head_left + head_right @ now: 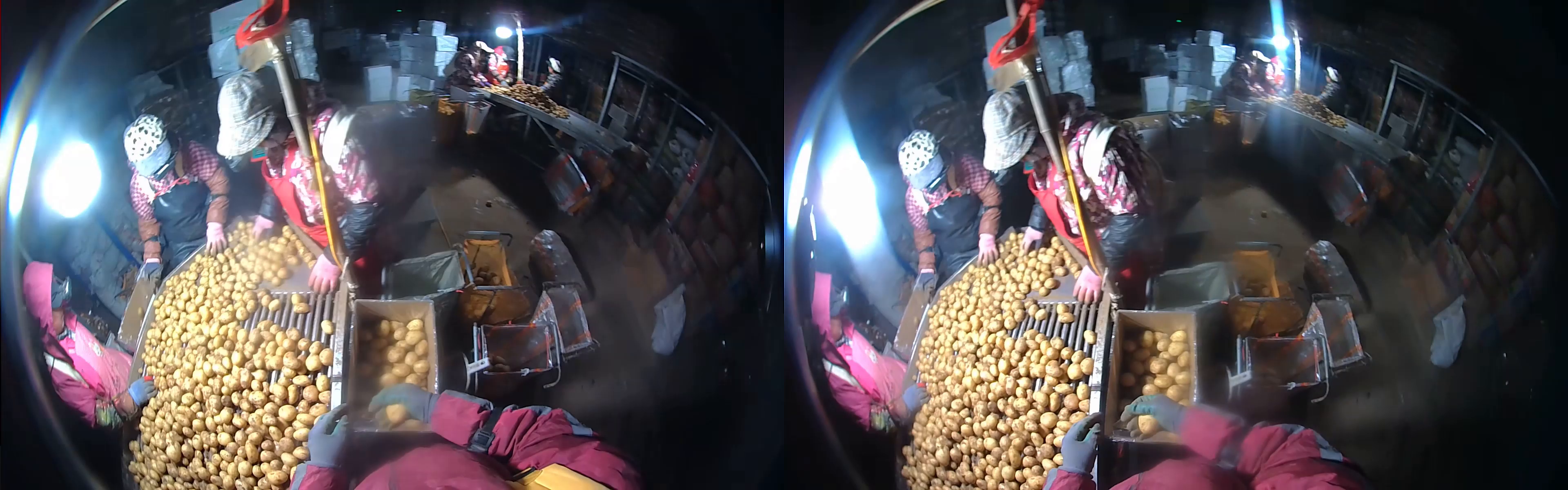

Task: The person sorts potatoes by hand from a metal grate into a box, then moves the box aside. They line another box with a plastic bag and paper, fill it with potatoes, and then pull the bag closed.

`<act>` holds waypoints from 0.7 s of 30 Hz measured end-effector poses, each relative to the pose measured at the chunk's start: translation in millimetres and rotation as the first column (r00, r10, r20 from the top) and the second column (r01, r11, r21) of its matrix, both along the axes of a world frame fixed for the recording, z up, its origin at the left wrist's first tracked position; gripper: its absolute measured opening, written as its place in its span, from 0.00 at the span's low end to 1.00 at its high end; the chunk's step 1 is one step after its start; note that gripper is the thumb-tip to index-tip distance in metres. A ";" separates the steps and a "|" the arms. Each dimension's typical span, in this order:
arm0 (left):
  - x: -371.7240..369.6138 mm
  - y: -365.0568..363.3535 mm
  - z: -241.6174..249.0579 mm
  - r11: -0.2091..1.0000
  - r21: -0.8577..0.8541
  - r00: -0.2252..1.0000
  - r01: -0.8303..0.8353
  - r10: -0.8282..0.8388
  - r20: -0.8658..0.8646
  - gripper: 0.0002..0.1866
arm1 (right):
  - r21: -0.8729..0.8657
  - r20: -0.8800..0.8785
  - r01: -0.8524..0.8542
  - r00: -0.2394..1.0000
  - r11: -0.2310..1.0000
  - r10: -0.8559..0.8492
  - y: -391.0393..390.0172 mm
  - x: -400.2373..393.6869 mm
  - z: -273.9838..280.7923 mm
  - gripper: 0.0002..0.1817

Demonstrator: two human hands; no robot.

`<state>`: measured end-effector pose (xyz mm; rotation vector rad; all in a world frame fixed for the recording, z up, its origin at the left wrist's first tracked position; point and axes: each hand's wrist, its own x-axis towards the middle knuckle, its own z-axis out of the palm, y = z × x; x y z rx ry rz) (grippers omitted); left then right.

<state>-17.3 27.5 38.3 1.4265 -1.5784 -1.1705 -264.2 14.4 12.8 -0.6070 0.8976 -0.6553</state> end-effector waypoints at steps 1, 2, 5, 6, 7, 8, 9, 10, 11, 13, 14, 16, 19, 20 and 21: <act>-1.5 -0.4 -5.5 1.000 0.008 1.000 0.018 -0.018 0.004 0.15 | 0.074 -0.034 -0.025 0.999 0.997 0.028 1.8 -3.7 10.4 0.14; -3.0 -0.7 -10.3 0.999 0.015 0.999 0.033 -0.033 0.009 0.15 | -0.055 -0.057 -0.058 0.997 0.997 0.055 3.0 -9.1 -7.9 0.15; -8.4 -3.5 -28.2 0.997 0.022 0.996 0.077 -0.076 -0.043 0.15 | 0.105 -0.081 0.009 0.997 0.994 -0.001 4.7 -20.0 7.3 0.16; -12.8 -3.1 -28.7 0.996 0.037 0.995 0.082 -0.080 -0.057 0.15 | 0.056 -0.129 -0.024 0.991 0.998 0.031 5.6 -27.0 5.0 0.17; -17.4 -3.0 -29.2 0.995 0.051 0.994 0.087 -0.083 -0.071 0.15 | 0.104 -0.111 0.024 0.994 0.994 -0.012 8.4 -32.3 4.2 0.16; -23.3 -2.9 -28.7 0.995 0.041 0.993 0.094 -0.091 -0.075 0.15 | 0.152 -0.094 0.070 0.994 0.986 -0.056 10.9 -37.8 4.7 0.16; -29.8 -3.0 -27.8 0.994 0.030 0.992 0.102 -0.099 -0.080 0.15 | 0.200 -0.080 0.113 0.992 0.973 -0.099 13.1 -42.7 5.6 0.15; -35.3 -2.9 -27.5 0.994 0.020 0.991 0.109 -0.107 -0.084 0.15 | 0.171 0.009 0.176 0.984 0.969 -0.180 15.1 -45.7 -15.5 0.18; -38.1 -4.2 -34.4 0.990 0.058 0.987 0.126 -0.120 -0.108 0.15 | 0.149 0.107 0.234 0.962 0.961 -0.251 17.2 -48.7 -35.8 0.23; -46.7 -7.4 -40.5 0.978 0.134 0.978 0.162 -0.140 -0.155 0.16 | 0.284 0.297 0.264 0.890 0.922 -0.347 18.2 -60.0 -29.4 0.21; -49.2 -5.1 -41.8 0.977 0.125 0.980 0.175 -0.161 -0.119 0.16 | 0.287 0.189 0.308 0.910 0.907 -0.369 24.0 -69.5 -24.9 0.20; -67.7 -0.5 -3.5 0.973 0.110 0.979 0.202 -0.198 -0.045 0.15 | 0.271 0.296 0.287 0.883 0.919 -0.364 33.3 -83.2 -20.1 0.19; -78.3 -1.2 -6.8 0.961 0.154 0.970 0.231 -0.215 -0.113 0.15 | -0.348 0.016 0.178 0.983 0.920 -0.184 52.5 -100.9 -36.1 0.19; -81.8 0.1 -4.3 0.953 0.218 0.976 0.211 -0.192 -0.106 0.17 | -0.086 0.126 0.273 0.957 0.958 -0.261 53.6 -106.2 -43.4 0.17; -83.7 -0.2 -5.0 0.949 0.223 0.974 0.222 -0.204 -0.099 0.17 | 0.185 0.210 0.321 0.910 0.929 -0.357 53.1 -111.7 -44.9 0.16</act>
